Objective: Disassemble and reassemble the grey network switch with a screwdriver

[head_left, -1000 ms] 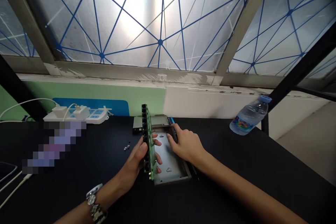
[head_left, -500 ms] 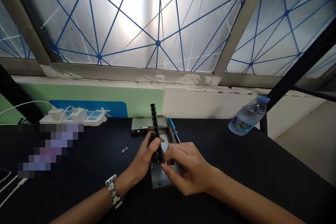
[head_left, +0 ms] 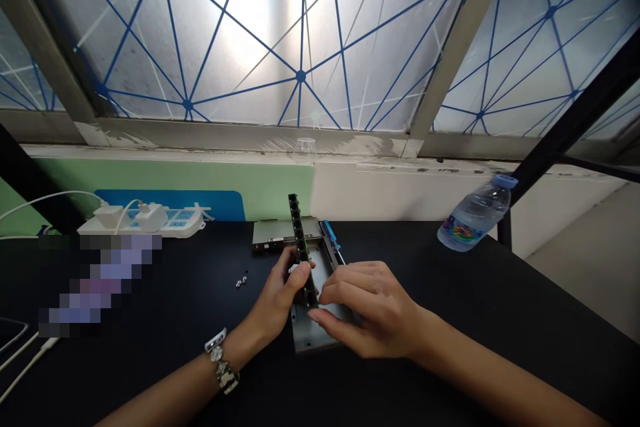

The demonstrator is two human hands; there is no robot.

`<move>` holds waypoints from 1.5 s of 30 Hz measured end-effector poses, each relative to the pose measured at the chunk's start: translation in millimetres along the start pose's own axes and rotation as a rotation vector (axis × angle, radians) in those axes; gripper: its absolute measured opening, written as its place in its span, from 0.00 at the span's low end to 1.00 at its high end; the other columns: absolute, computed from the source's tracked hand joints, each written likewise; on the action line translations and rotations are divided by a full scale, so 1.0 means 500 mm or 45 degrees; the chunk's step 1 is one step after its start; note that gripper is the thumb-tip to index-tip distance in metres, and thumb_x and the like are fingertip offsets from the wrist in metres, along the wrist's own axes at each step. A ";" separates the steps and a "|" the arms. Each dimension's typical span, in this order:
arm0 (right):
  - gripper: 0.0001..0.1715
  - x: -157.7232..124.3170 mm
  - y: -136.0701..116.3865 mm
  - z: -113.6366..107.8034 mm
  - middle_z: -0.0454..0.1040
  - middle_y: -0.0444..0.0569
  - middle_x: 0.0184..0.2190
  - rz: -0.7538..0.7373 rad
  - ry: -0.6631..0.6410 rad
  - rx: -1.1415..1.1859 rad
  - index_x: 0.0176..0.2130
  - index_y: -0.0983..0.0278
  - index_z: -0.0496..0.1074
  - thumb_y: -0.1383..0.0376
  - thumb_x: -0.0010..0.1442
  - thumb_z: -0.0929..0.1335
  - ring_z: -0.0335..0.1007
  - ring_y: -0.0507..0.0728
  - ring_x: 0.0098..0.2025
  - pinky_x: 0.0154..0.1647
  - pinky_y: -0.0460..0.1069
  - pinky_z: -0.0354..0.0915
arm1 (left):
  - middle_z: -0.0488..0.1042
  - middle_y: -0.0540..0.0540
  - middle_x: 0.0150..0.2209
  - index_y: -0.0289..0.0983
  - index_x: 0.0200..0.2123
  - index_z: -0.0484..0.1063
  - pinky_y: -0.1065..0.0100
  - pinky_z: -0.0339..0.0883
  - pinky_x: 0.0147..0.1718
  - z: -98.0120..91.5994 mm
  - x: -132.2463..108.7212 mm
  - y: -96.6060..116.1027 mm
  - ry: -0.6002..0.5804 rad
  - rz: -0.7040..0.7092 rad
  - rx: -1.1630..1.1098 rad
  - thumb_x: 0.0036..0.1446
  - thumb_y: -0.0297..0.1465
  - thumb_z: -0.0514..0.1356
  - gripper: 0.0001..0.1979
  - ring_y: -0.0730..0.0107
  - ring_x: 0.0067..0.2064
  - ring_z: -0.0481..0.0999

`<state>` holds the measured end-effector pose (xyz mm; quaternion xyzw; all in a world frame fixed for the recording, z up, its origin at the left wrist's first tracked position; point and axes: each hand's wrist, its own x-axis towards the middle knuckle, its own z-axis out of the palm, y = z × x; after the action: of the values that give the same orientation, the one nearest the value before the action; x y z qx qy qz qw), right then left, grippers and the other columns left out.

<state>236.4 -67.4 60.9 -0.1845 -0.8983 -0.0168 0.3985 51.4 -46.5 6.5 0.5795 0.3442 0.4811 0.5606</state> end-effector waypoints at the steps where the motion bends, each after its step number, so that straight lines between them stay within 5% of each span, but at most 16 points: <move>1: 0.06 0.002 0.001 -0.004 0.75 0.45 0.25 -0.039 -0.005 -0.034 0.36 0.64 0.71 0.66 0.66 0.71 0.69 0.51 0.24 0.28 0.47 0.65 | 0.74 0.44 0.42 0.37 0.47 0.70 0.62 0.68 0.46 0.001 0.001 0.002 0.006 -0.006 -0.003 0.61 0.55 0.59 0.27 0.58 0.46 0.73; 8: 0.06 0.008 -0.006 -0.021 0.75 0.45 0.25 -0.160 -0.071 -0.204 0.35 0.65 0.71 0.69 0.68 0.69 0.67 0.51 0.23 0.24 0.49 0.61 | 0.73 0.46 0.39 0.37 0.45 0.69 0.63 0.67 0.42 0.002 0.002 0.008 -0.013 -0.025 0.015 0.60 0.55 0.60 0.27 0.61 0.40 0.72; 17: 0.06 -0.004 -0.007 0.002 0.74 0.44 0.25 -0.166 -0.037 -0.073 0.40 0.63 0.70 0.63 0.65 0.69 0.65 0.52 0.21 0.21 0.49 0.57 | 0.72 0.46 0.40 0.38 0.45 0.68 0.64 0.66 0.39 -0.005 -0.004 -0.011 0.003 -0.049 -0.052 0.61 0.57 0.58 0.27 0.64 0.37 0.71; 23: 0.02 -0.020 -0.011 0.018 0.73 0.45 0.26 -0.054 -0.034 0.002 0.41 0.63 0.67 0.68 0.67 0.68 0.68 0.52 0.25 0.26 0.47 0.62 | 0.72 0.45 0.42 0.38 0.48 0.68 0.63 0.67 0.42 -0.004 -0.002 -0.009 -0.036 0.007 -0.047 0.61 0.55 0.60 0.27 0.62 0.40 0.71; 30: 0.06 -0.022 -0.018 0.020 0.69 0.41 0.25 0.002 -0.068 0.060 0.37 0.61 0.64 0.71 0.66 0.66 0.61 0.50 0.23 0.25 0.47 0.58 | 0.72 0.46 0.42 0.38 0.49 0.67 0.65 0.68 0.38 -0.006 -0.002 -0.021 -0.060 0.005 -0.088 0.62 0.54 0.60 0.26 0.65 0.38 0.72; 45: 0.02 -0.003 -0.010 -0.003 0.73 0.45 0.26 -0.046 -0.134 0.090 0.40 0.66 0.70 0.71 0.68 0.68 0.65 0.51 0.25 0.27 0.47 0.61 | 0.71 0.46 0.42 0.37 0.47 0.68 0.65 0.68 0.38 -0.002 0.002 -0.013 -0.048 0.009 -0.123 0.57 0.55 0.63 0.29 0.65 0.37 0.72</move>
<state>236.4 -72.8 61.4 -0.1544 -0.9213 0.0176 0.3564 51.8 -44.3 0.3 0.5621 0.3079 0.4881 0.5925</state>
